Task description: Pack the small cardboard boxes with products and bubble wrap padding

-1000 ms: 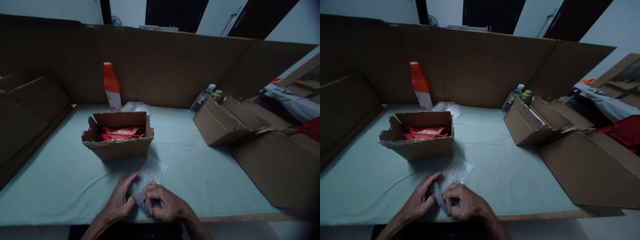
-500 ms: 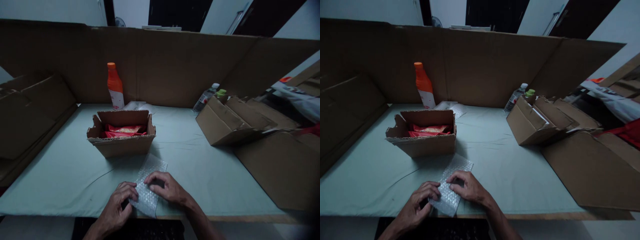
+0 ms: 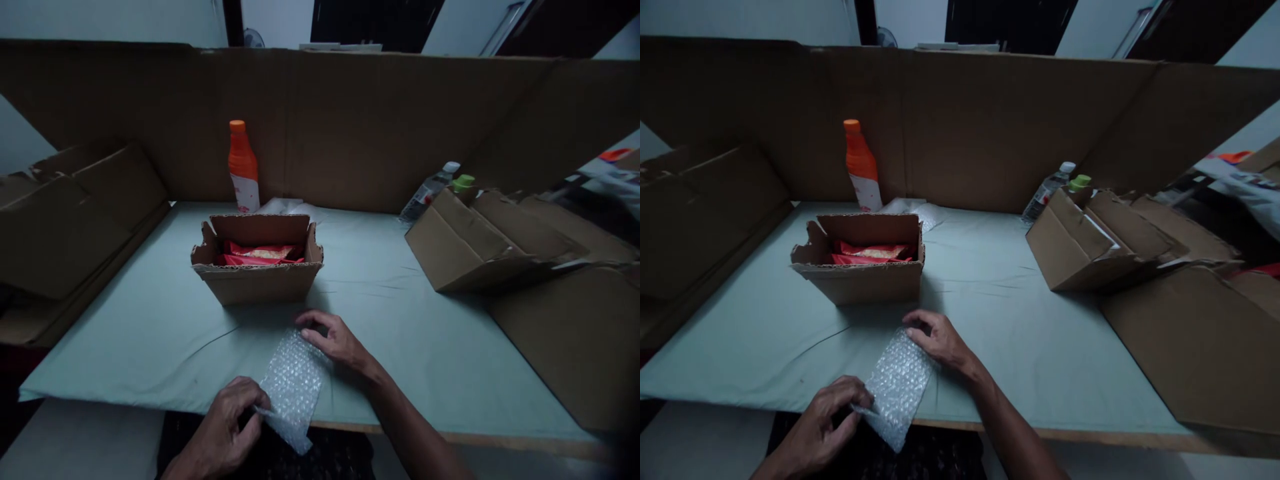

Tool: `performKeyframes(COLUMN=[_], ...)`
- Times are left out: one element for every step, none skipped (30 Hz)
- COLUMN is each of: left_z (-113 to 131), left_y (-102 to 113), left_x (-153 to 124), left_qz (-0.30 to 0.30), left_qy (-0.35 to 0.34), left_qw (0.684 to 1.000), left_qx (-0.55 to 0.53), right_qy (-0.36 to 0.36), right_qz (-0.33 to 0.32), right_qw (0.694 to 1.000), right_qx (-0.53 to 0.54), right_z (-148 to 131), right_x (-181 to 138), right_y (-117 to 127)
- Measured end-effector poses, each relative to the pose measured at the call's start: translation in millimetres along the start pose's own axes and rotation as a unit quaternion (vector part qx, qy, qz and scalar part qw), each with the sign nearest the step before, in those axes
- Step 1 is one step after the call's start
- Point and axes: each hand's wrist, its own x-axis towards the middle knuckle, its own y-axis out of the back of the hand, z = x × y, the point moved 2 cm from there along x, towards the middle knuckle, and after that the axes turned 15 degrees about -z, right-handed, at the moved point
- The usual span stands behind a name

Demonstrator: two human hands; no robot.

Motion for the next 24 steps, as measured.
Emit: performKeyframes(left_z=[1.4,2.7,3.9,4.9,5.8,6.4,7.0,7.6,8.2,9.0,9.8,10.7,11.6,12.2,12.4,12.0,11.0,9.5,7.7,5.9,4.4,3.5,3.1,3.3], left_y=[-0.5,-1.4,-2.6,-4.0,-5.7,-7.5,-9.2,-10.7,-12.0,-13.1,-13.8,-14.2,-14.3,-14.0,-13.5,-12.8,-12.2,-11.7,-11.5,-11.4,-11.4,-11.4,-11.4,-11.4], left_x=[0.2,0.8,1.9,3.3,5.1,7.4,10.0,12.8,15.9,18.9,21.6,23.8,25.3,26.0,25.9,25.0,23.5,21.8,20.1,18.9,18.2,18.2,18.8,20.0], left_qz=[-0.004,-0.007,-0.010,-0.014,-0.018,-0.021,-0.024,-0.023,-0.023,-0.022,-0.022,-0.021,-0.018,-0.012,-0.003,0.010,0.021,0.029,0.035,0.036,0.037,0.037,0.037,0.036], left_qy=[0.000,-0.001,-0.003,-0.006,-0.009,-0.011,-0.010,-0.006,0.002,0.013,0.026,0.037,0.047,0.054,0.060,0.067,0.076,0.087,0.099,0.109,0.116,0.118,0.118,0.115], left_qw=[1.000,1.000,1.000,1.000,1.000,1.000,1.000,1.000,1.000,1.000,0.999,0.999,0.999,0.998,0.998,0.997,0.996,0.995,0.994,0.992,0.992,0.991,0.991,0.991], left_qx=[0.001,0.002,0.003,0.003,0.003,0.004,0.006,0.007,0.008,0.007,0.003,-0.001,-0.008,-0.014,-0.020,-0.025,-0.031,-0.036,-0.039,-0.042,-0.044,-0.046,-0.049,-0.052], right_qy=[0.014,0.028,0.039,0.049,0.057,0.063,0.069,0.074,0.077,0.079,0.079,0.080,0.084,0.088,0.092,0.094,0.094,0.091,0.086,0.081,0.077,0.073,0.069,0.064], right_qz=[-0.010,-0.016,-0.022,-0.027,-0.033,-0.040,-0.049,-0.057,-0.061,-0.059,-0.053,-0.043,-0.030,-0.019,-0.008,-0.001,0.003,0.004,0.005,0.002,-0.004,-0.015,-0.030,-0.049], right_qw=[1.000,0.999,0.999,0.998,0.996,0.992,0.988,0.983,0.979,0.978,0.977,0.978,0.979,0.980,0.982,0.983,0.985,0.987,0.988,0.989,0.990,0.990,0.990,0.989], right_qx=[0.000,-0.003,-0.014,-0.035,-0.065,-0.099,-0.132,-0.159,-0.176,-0.186,-0.189,-0.188,-0.183,-0.175,-0.165,-0.154,-0.144,-0.134,-0.126,-0.121,-0.119,-0.120,-0.122,-0.126], right_z=[-0.6,-0.5,0.3,1.6,3.3,5.0,6.5,7.7,8.4,8.7,8.6,8.1,7.2,6.1,4.8,3.4,1.7,-0.2,-2.6,-5.5,-8.9,-12.5,-16.2,-19.6], right_x=[-5.5,-10.5,-14.8,-18.1,-20.3,-21.5,-21.9,-21.6,-20.9,-20.0,-19.2,-18.7,-18.5,-18.6,-19.2,-20.2,-21.6,-23.2,-25.2,-27.5,-29.9,-32.4,-34.9,-37.3], right_y=[-4.0,-8.5,-13.6,-19.3,-25.2,-31.0,-36.4,-41.0,-44.5,-46.6,-47.7,-47.8,-47.3,-46.4,-45.3,-44.3,-43.3,-42.5,-42.0,-41.8,-42.2,-43.2,-44.8,-47.2])
